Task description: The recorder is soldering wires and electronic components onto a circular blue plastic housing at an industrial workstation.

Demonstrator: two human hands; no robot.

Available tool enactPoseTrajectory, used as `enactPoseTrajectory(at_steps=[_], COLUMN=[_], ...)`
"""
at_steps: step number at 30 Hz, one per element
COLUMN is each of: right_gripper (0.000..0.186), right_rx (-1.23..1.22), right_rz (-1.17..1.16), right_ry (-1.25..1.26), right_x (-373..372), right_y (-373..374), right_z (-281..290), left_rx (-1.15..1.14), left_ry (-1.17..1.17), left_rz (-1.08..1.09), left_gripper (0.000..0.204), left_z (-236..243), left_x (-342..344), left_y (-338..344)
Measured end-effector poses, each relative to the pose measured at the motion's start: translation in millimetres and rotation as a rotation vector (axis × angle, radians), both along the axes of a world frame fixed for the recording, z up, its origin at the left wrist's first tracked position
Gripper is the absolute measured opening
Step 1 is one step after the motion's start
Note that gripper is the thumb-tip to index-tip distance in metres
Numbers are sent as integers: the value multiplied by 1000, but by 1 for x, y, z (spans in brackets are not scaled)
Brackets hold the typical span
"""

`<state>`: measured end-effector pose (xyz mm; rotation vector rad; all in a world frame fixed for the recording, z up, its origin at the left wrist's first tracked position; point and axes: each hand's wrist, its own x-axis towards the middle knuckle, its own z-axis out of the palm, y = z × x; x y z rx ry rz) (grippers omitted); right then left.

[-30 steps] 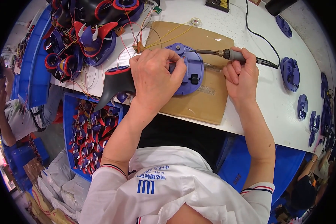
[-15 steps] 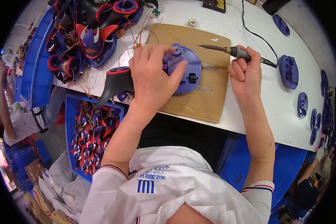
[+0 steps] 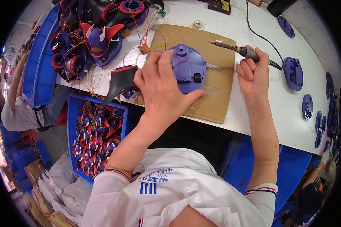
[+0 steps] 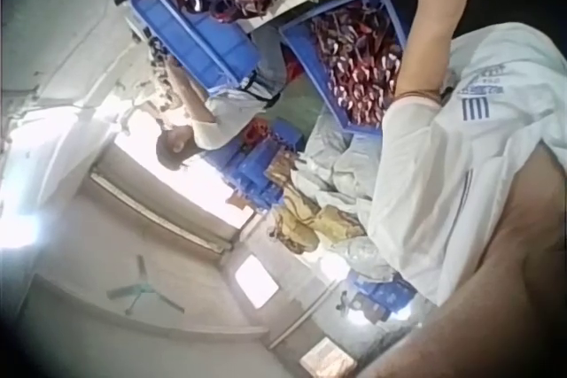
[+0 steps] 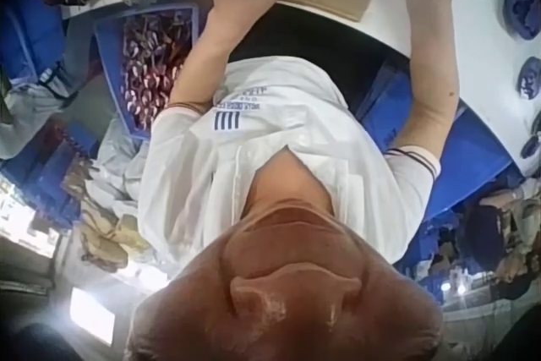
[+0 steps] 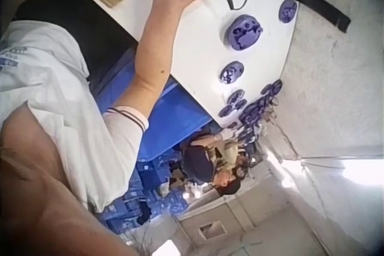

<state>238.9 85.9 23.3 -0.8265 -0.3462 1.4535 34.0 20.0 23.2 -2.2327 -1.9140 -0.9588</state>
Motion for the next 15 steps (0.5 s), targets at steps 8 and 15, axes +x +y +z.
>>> enactPoseTrajectory(at_steps=[8, 15], right_gripper=[22, 21], right_rx=[37, 17], right_rz=[0, 1], right_ry=[20, 58], right_x=[3, 5], right_y=[3, 7], right_z=[3, 2], left_rx=[-4, 0], left_ry=[-483, -440], left_rz=[-119, -84], left_gripper=[91, 77], left_z=[14, 17], left_x=[-7, -46], left_y=[5, 13])
